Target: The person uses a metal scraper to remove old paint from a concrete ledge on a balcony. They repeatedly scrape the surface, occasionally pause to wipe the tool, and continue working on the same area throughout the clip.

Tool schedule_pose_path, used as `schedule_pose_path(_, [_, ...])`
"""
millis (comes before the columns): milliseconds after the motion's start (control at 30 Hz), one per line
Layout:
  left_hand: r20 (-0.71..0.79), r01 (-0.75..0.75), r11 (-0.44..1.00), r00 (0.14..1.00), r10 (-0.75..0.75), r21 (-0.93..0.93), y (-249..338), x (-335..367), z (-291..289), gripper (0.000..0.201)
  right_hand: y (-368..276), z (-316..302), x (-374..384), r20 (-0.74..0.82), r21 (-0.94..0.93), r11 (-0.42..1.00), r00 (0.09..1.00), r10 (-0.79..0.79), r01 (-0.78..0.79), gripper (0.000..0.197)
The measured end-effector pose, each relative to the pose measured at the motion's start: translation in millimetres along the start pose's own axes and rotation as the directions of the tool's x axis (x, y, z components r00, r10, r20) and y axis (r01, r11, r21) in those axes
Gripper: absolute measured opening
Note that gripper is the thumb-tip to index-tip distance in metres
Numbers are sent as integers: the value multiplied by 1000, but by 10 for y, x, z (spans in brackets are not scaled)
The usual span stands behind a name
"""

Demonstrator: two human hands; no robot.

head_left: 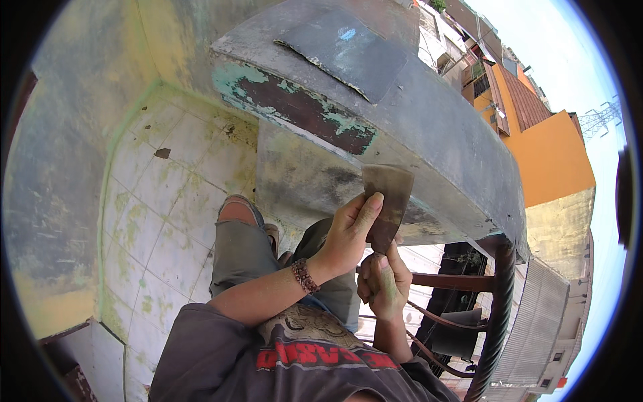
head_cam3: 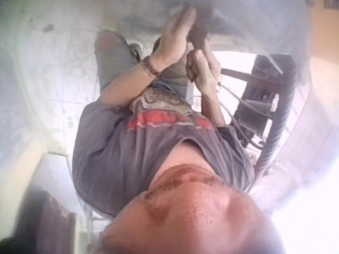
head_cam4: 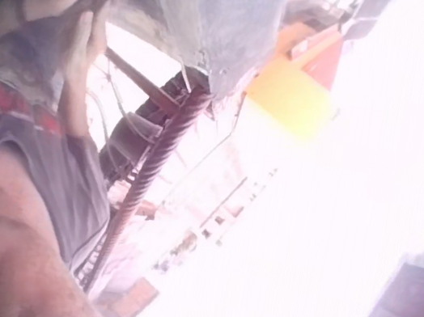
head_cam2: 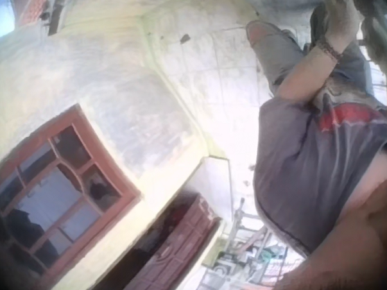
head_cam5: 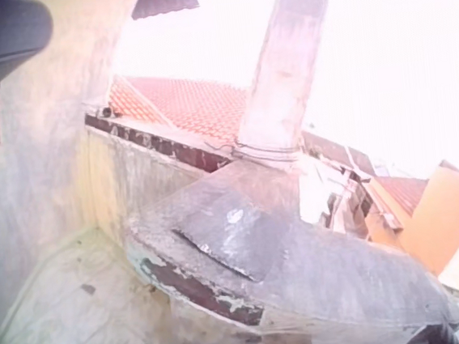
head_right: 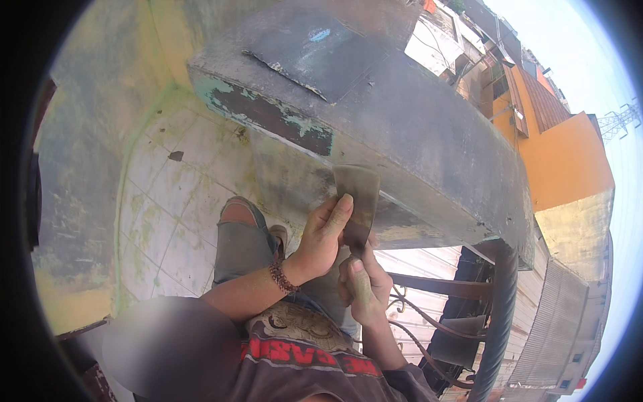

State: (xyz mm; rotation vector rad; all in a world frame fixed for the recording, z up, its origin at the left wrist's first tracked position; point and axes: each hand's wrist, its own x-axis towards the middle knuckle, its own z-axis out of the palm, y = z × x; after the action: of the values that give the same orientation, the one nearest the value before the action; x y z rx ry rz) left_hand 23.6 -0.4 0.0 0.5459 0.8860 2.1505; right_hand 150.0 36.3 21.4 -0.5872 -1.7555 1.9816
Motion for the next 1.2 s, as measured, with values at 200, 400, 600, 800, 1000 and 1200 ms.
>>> schedule_pose_path(200, [-19,-46,991,999,49,128,120,11,-71,33,69,56,74,30,-38,997,998,-62,64,45])
schedule_pose_path(400, [3,25,996,1000,-25,-81,295,24,-30,33,76,249,151,0,-156,974,987,-164,162,48])
schedule_pose_path(600, [-35,59,994,998,-56,96,82,-52,-61,34,-127,97,4,2,-140,990,1000,30,-29,47])
schedule_pose_path(800, [-8,112,983,993,-114,-144,105,-58,43,34,-259,55,-75,-26,-164,982,996,85,-88,45])
schedule_pose_path(1000, [-44,43,999,998,-42,28,157,-43,-51,34,-72,25,-85,13,-191,981,1000,25,-22,47])
schedule_pose_path(1200, [-74,114,992,990,-118,-57,198,-12,0,34,76,104,12,-12,-180,983,1000,-23,20,48])
